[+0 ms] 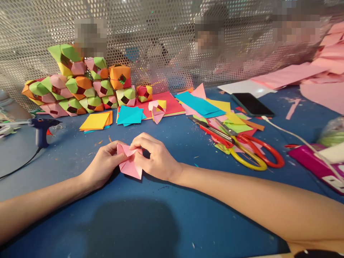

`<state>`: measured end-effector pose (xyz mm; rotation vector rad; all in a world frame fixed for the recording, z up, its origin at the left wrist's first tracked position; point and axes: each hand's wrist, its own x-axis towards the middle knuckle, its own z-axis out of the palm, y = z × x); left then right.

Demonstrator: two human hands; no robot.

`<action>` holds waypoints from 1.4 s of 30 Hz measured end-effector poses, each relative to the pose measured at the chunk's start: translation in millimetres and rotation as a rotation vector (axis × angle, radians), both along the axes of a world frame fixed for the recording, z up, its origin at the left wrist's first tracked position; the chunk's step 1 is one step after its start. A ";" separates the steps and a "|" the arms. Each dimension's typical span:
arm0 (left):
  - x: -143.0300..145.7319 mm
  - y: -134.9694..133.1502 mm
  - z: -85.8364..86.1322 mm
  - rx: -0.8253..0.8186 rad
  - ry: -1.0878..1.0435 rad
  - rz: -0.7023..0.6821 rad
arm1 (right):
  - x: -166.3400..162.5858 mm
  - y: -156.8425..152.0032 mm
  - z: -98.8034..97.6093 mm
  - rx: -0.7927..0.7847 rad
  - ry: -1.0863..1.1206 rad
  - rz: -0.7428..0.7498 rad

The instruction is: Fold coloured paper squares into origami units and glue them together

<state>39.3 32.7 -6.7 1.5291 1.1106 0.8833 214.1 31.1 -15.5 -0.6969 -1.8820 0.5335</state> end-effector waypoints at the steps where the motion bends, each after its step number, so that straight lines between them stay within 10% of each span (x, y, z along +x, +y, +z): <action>1: 0.5 -0.2 0.3 0.001 -0.008 -0.004 | 0.4 -0.4 0.6 -0.012 -0.004 0.010; 10: 1.2 0.3 -0.1 0.048 0.046 0.042 | -5.2 -2.2 0.2 -0.272 -0.035 -0.053; 42: -2.1 -3.3 10.9 0.148 0.147 -0.041 | 0.7 2.1 0.8 -0.168 -0.039 -0.132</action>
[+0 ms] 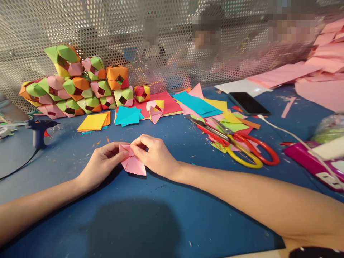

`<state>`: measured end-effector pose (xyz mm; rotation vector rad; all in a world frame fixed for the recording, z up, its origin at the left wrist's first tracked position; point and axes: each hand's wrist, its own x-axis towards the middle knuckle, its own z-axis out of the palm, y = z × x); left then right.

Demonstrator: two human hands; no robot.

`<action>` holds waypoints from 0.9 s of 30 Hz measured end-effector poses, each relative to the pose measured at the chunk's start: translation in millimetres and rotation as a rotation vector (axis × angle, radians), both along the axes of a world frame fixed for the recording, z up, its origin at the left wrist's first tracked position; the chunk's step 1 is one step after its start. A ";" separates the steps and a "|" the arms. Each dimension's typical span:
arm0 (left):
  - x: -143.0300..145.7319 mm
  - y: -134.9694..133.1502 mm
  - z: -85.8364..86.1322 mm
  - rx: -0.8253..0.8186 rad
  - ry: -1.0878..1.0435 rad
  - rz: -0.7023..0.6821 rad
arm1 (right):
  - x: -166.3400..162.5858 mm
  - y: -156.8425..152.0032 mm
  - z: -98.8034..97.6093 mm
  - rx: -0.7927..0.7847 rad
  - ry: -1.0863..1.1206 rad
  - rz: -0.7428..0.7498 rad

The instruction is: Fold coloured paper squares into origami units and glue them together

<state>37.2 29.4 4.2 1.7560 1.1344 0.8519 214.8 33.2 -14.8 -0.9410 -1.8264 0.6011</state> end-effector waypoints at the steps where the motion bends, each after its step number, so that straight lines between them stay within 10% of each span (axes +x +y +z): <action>1: -0.1 -0.1 -0.5 -0.005 -0.016 0.003 | 0.1 -0.3 0.1 0.000 -0.001 0.000; 27: -3.8 4.7 -0.3 0.153 0.019 0.111 | 2.1 1.9 2.9 -0.090 0.069 0.008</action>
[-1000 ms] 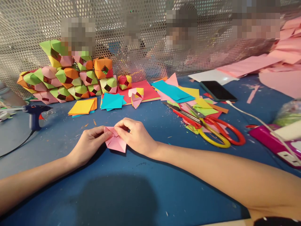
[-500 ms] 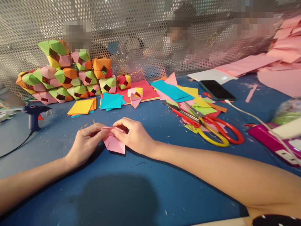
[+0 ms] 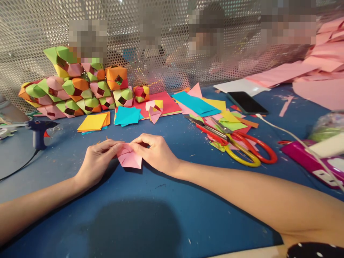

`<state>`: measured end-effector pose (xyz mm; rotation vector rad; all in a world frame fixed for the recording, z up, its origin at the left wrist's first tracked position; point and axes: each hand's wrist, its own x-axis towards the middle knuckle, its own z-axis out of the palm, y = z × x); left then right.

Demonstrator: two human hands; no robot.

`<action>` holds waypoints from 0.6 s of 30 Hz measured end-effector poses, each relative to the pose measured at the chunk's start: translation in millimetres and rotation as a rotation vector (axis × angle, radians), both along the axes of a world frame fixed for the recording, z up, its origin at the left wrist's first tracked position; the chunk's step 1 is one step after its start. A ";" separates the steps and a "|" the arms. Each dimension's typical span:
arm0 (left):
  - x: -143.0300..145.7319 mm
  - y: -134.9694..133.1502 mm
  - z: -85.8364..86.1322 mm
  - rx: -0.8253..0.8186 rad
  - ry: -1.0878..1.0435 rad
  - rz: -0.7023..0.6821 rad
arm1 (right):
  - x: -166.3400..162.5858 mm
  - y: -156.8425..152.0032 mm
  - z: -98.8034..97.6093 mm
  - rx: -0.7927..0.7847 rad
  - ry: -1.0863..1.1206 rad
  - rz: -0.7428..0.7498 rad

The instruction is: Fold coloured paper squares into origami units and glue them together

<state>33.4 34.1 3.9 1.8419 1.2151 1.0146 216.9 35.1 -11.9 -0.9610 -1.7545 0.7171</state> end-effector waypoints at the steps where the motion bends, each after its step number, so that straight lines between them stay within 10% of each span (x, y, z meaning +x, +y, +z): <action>1: 0.2 0.2 0.3 -0.006 0.000 -0.004 | 0.6 0.8 -0.2 -0.008 0.009 -0.006; 18: 5.4 -0.6 -2.5 -0.104 -0.027 -0.088 | 3.3 4.4 -1.6 -0.001 0.012 0.100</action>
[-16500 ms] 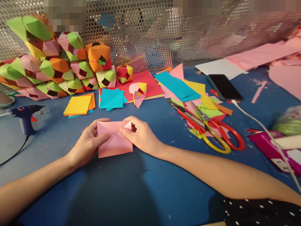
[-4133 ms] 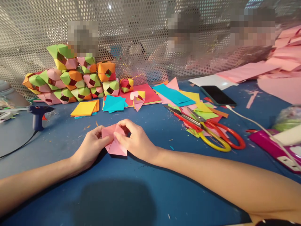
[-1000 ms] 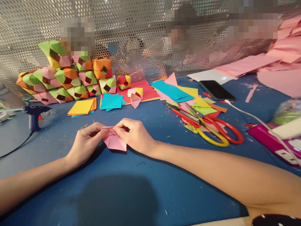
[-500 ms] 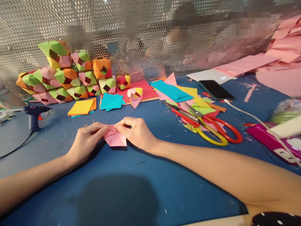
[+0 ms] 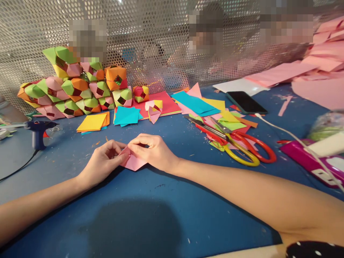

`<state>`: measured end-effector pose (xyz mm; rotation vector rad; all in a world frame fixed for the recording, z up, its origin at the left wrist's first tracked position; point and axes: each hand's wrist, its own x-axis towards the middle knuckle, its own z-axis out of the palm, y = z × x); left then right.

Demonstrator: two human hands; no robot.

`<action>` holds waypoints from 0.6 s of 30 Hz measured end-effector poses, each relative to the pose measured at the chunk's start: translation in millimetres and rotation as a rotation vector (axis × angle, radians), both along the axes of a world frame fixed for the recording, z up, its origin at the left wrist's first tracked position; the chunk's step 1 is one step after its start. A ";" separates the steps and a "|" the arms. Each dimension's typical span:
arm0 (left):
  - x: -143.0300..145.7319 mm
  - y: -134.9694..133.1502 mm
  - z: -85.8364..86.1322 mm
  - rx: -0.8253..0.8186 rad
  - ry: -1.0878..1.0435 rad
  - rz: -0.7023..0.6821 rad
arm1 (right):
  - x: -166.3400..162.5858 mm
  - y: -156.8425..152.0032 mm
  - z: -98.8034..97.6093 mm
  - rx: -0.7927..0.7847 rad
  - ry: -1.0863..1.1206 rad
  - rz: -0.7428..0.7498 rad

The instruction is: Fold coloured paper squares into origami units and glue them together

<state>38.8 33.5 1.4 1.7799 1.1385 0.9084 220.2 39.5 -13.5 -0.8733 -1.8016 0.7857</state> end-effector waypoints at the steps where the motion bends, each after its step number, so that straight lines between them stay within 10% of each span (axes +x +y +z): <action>1: 0.2 0.4 -0.1 0.001 0.010 0.013 | 0.6 0.1 0.0 -0.014 0.016 0.006; 7: 0.2 5.6 -0.4 -0.021 -0.097 0.244 | -0.5 2.3 -5.2 -0.127 0.045 -0.056; 18: 3.2 -3.4 -1.4 -0.162 0.017 0.068 | -6.4 -6.1 -7.1 0.122 -0.055 -0.148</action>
